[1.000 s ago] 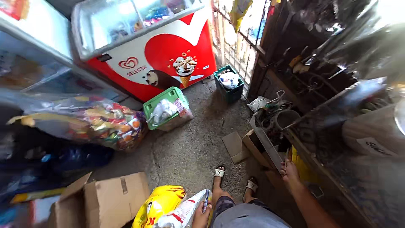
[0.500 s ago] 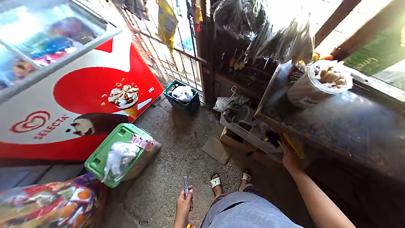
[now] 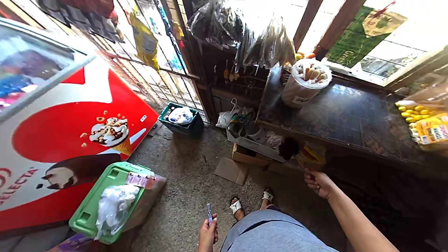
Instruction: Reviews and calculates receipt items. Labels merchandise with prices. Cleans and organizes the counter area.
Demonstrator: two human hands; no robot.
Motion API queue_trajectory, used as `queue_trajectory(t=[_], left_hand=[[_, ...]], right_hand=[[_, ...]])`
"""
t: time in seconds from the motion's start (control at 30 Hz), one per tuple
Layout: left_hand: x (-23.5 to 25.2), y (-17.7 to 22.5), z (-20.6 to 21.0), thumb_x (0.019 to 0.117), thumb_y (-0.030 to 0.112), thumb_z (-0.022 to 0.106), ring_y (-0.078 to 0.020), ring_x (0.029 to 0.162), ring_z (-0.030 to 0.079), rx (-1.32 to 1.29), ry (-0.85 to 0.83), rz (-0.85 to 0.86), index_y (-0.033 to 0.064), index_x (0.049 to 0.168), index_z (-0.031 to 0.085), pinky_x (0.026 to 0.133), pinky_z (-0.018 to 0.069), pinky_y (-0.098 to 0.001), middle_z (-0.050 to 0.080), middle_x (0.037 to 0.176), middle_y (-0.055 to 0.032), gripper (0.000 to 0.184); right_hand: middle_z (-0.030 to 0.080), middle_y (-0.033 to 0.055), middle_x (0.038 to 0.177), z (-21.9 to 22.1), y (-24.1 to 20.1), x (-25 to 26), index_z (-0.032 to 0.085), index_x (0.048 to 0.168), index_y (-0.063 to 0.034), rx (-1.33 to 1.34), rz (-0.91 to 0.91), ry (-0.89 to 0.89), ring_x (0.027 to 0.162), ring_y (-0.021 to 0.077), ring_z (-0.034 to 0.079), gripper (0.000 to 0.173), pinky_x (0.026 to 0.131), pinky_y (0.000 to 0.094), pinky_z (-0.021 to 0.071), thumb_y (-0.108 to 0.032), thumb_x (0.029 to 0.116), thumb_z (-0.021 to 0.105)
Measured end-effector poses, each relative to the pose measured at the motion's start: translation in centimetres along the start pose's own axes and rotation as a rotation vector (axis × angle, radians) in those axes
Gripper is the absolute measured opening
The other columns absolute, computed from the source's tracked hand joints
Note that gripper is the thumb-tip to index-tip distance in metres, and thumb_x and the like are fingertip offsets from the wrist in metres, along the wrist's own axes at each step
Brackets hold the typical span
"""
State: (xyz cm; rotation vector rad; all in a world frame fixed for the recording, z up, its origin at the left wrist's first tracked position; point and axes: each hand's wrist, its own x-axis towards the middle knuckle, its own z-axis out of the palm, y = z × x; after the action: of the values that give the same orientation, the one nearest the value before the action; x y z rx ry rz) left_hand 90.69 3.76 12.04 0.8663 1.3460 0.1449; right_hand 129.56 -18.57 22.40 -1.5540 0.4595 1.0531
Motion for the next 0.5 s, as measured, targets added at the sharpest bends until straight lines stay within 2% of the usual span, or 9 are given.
queue_trajectory(t=[0.1, 0.2, 0.27, 0.33, 0.43, 0.5], left_hand=[[0.3, 0.6, 1.4, 0.1076, 0.010, 0.048, -0.0035, 0.042, 0.039, 0.018, -0.045, 0.015, -0.0007, 0.125, 0.057, 0.039, 0.0357, -0.0171, 0.047, 0.065, 0.0010, 0.023], [0.3, 1.6, 2.5, 0.1080, 0.009, 0.047, -0.0032, 0.042, 0.039, 0.047, -0.107, 0.029, -0.0010, 0.126, 0.056, 0.039, 0.0361, -0.0169, 0.047, 0.065, 0.0011, 0.023], [0.4, 2.3, 3.4, 0.1080, 0.009, 0.046, -0.0031, 0.042, 0.039, 0.072, -0.156, 0.036, -0.0008, 0.126, 0.056, 0.039, 0.0362, -0.0169, 0.046, 0.064, 0.0017, 0.023], [0.5, 2.9, 4.2, 0.1083, 0.009, 0.045, -0.0027, 0.043, 0.039, 0.114, -0.212, 0.039, -0.0001, 0.126, 0.056, 0.040, 0.0359, -0.0168, 0.045, 0.064, 0.0023, 0.022], [0.4, 3.9, 5.3, 0.1080, 0.009, 0.046, -0.0027, 0.043, 0.039, 0.168, -0.294, 0.051, -0.0003, 0.124, 0.056, 0.040, 0.0354, -0.0166, 0.046, 0.064, 0.0020, 0.022], [0.3, 4.4, 6.0, 0.1078, 0.008, 0.045, -0.0021, 0.043, 0.040, 0.190, -0.340, 0.064, 0.0002, 0.124, 0.056, 0.040, 0.0364, -0.0161, 0.047, 0.064, 0.0028, 0.021]], right_hand=[[0.040, -0.0086, 0.064, -1.6, 2.1, -2.3, 0.056, 0.125, -0.0105, 0.162, 0.020, -0.084, 0.039, -0.0034, 0.026, 0.033, 0.035, 0.0111, 0.0243, -0.024, 0.1136, 0.028], [0.042, -0.0086, 0.065, -3.9, 4.3, -4.5, 0.054, 0.131, -0.0108, 0.177, 0.045, -0.195, 0.040, -0.0040, 0.028, 0.037, 0.035, 0.0103, 0.0264, -0.026, 0.1137, 0.025], [0.041, -0.0083, 0.064, -5.6, 5.6, -5.5, 0.054, 0.133, -0.0100, 0.074, 0.008, -0.183, 0.040, -0.0030, 0.028, 0.038, 0.035, 0.0113, 0.0253, -0.024, 0.1136, 0.024], [0.041, -0.0067, 0.063, -6.9, 6.0, -6.5, 0.055, 0.136, -0.0090, -0.143, -0.067, -0.087, 0.042, 0.0003, 0.028, 0.039, 0.037, 0.0155, 0.0231, -0.021, 0.1132, 0.026], [0.046, -0.0052, 0.065, -9.7, 5.9, -8.9, 0.054, 0.138, -0.0080, -0.356, -0.157, -0.043, 0.042, 0.0018, 0.029, 0.039, 0.038, 0.0179, 0.0243, -0.019, 0.1112, 0.029], [0.054, -0.0028, 0.069, -12.3, 6.2, -11.3, 0.055, 0.137, -0.0058, -0.504, -0.206, -0.030, 0.044, 0.0027, 0.035, 0.038, 0.041, 0.0188, 0.0297, -0.018, 0.1100, 0.030]])
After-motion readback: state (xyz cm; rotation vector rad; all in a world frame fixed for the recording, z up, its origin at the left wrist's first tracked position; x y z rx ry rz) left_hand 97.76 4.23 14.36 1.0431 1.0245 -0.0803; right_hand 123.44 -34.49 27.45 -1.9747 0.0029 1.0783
